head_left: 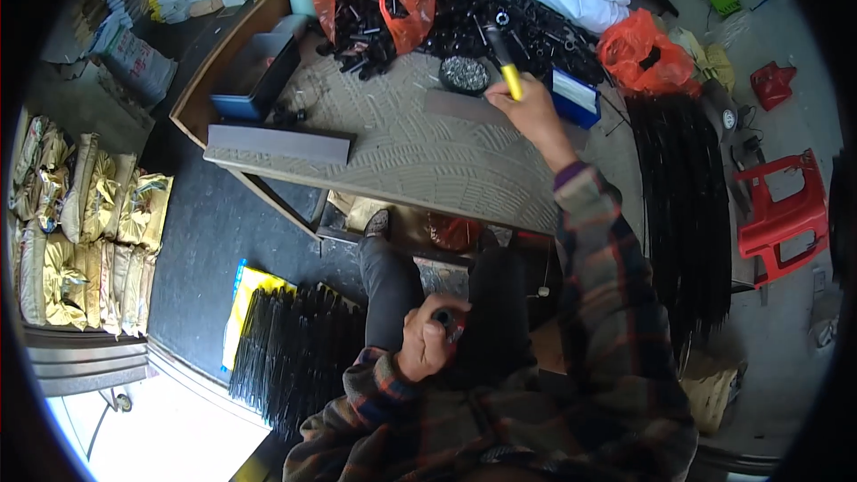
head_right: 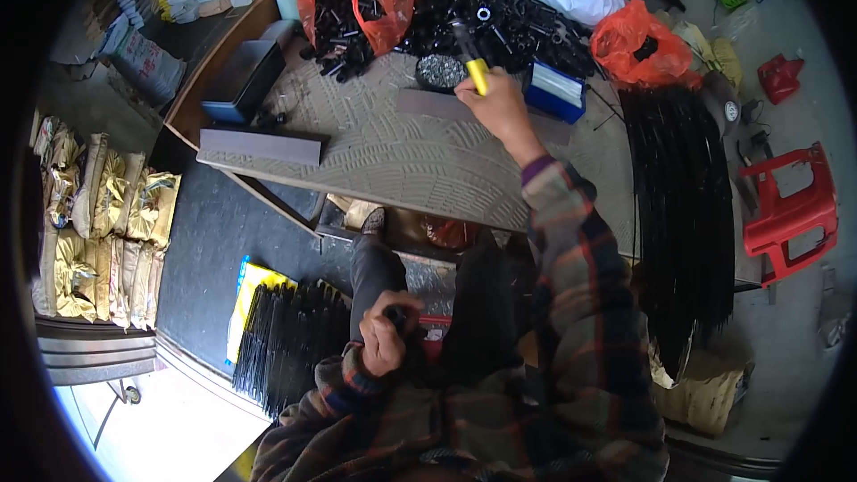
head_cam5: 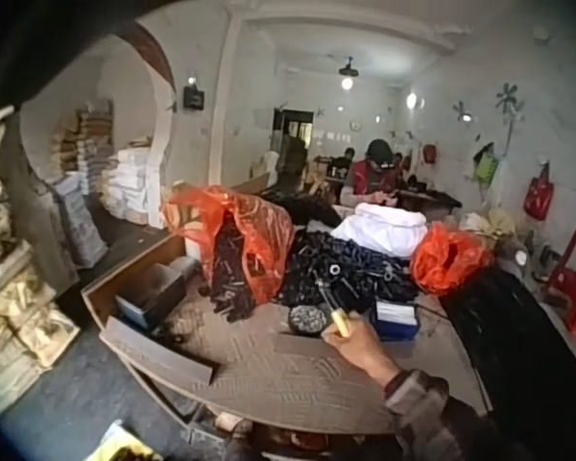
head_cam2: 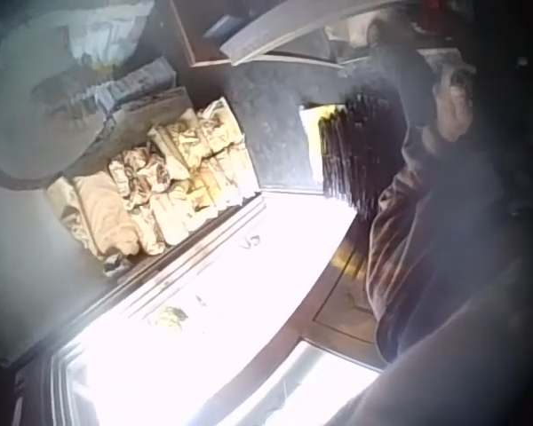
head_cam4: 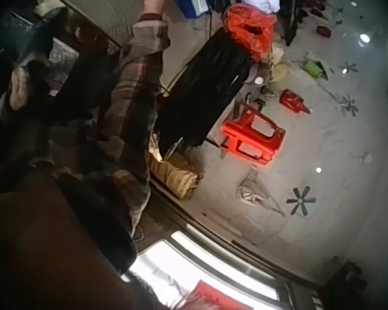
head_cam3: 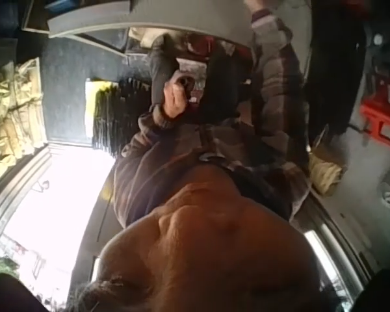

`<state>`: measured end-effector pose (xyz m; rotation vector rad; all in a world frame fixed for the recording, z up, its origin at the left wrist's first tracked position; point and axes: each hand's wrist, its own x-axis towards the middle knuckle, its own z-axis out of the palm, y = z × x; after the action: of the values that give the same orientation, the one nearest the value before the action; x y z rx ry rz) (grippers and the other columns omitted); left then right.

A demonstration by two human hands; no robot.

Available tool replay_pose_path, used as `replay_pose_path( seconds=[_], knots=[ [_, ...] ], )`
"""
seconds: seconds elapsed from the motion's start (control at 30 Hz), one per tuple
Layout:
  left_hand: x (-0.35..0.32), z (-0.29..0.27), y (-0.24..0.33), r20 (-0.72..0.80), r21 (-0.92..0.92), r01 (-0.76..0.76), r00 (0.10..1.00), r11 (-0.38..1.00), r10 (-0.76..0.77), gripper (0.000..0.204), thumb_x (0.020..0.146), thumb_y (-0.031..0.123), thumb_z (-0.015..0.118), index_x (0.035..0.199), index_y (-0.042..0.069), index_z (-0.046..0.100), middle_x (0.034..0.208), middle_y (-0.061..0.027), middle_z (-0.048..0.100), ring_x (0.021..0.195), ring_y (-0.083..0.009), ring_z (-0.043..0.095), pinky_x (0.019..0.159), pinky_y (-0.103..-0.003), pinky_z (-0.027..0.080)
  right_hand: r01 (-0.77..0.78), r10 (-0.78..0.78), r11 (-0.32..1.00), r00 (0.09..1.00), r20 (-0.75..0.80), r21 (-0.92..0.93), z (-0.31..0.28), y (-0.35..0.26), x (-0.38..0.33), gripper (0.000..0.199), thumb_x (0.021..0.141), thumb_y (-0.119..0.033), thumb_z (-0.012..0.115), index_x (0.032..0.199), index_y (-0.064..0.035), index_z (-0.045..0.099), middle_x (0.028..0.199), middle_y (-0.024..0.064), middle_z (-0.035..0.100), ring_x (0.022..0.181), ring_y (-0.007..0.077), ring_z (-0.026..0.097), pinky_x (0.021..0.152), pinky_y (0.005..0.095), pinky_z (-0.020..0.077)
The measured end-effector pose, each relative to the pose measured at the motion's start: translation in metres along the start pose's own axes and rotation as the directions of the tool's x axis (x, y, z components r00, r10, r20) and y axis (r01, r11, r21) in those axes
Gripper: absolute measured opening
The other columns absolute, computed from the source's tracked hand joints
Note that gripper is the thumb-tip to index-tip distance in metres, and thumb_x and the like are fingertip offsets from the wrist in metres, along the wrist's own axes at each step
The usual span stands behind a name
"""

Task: Assembling plastic components onto bundles of cables using pliers.

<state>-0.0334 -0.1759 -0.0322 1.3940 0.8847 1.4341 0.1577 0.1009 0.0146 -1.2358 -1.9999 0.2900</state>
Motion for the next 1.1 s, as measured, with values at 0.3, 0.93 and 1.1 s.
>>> replay_pose_path(
  seconds=[0.3, 0.93, 1.1],
  knots=[
    [-0.003, -0.027, -0.008, 0.019, -0.060, 0.085, 0.996, 0.995, -0.084, 0.054, 0.094, 0.045, 0.027, 0.096, -0.001, 0.055, 0.070, -0.0094, 0.057, 0.060, -0.0194, 0.058, 0.056, -0.028, 0.043, -0.052, 0.096, 0.853, 0.994, 0.058, -0.520, 0.057, -0.002, 0.064, 0.023, 0.077, -0.022, 0.063, 0.089, -0.0025, 0.063, 0.096, 0.0158, 0.052, 0.081, 0.0372, 0.059, 0.069, 0.0455, 0.0469],
    [0.026, -0.015, 0.043, -0.217, 0.023, 0.020, 0.976, 1.000, -0.015, 0.053, 0.096, 0.041, 0.023, 0.094, -0.002, 0.053, 0.063, -0.0035, 0.046, 0.055, -0.0094, 0.042, 0.050, -0.025, 0.032, -0.103, -0.078, 0.538, 0.982, 0.171, 0.837, 0.009, -0.173, -0.155, 0.017, 0.078, -0.013, 0.066, 0.080, 0.0025, 0.059, 0.095, 0.0121, 0.049, 0.085, 0.0156, 0.046, 0.075, 0.0260, 0.0389],
    [0.009, -0.009, 0.053, -0.221, 0.044, 0.045, 0.975, 0.998, -0.035, 0.051, 0.096, 0.041, 0.024, 0.096, -0.001, 0.053, 0.063, -0.0028, 0.048, 0.056, -0.0088, 0.043, 0.051, -0.024, 0.033, 0.113, -0.185, 0.623, 0.983, 0.006, 0.774, 0.004, -0.178, -0.166, 0.012, 0.076, -0.008, 0.066, 0.080, 0.0022, 0.060, 0.094, 0.0132, 0.052, 0.085, 0.0182, 0.050, 0.074, 0.0278, 0.0409]
  ],
)
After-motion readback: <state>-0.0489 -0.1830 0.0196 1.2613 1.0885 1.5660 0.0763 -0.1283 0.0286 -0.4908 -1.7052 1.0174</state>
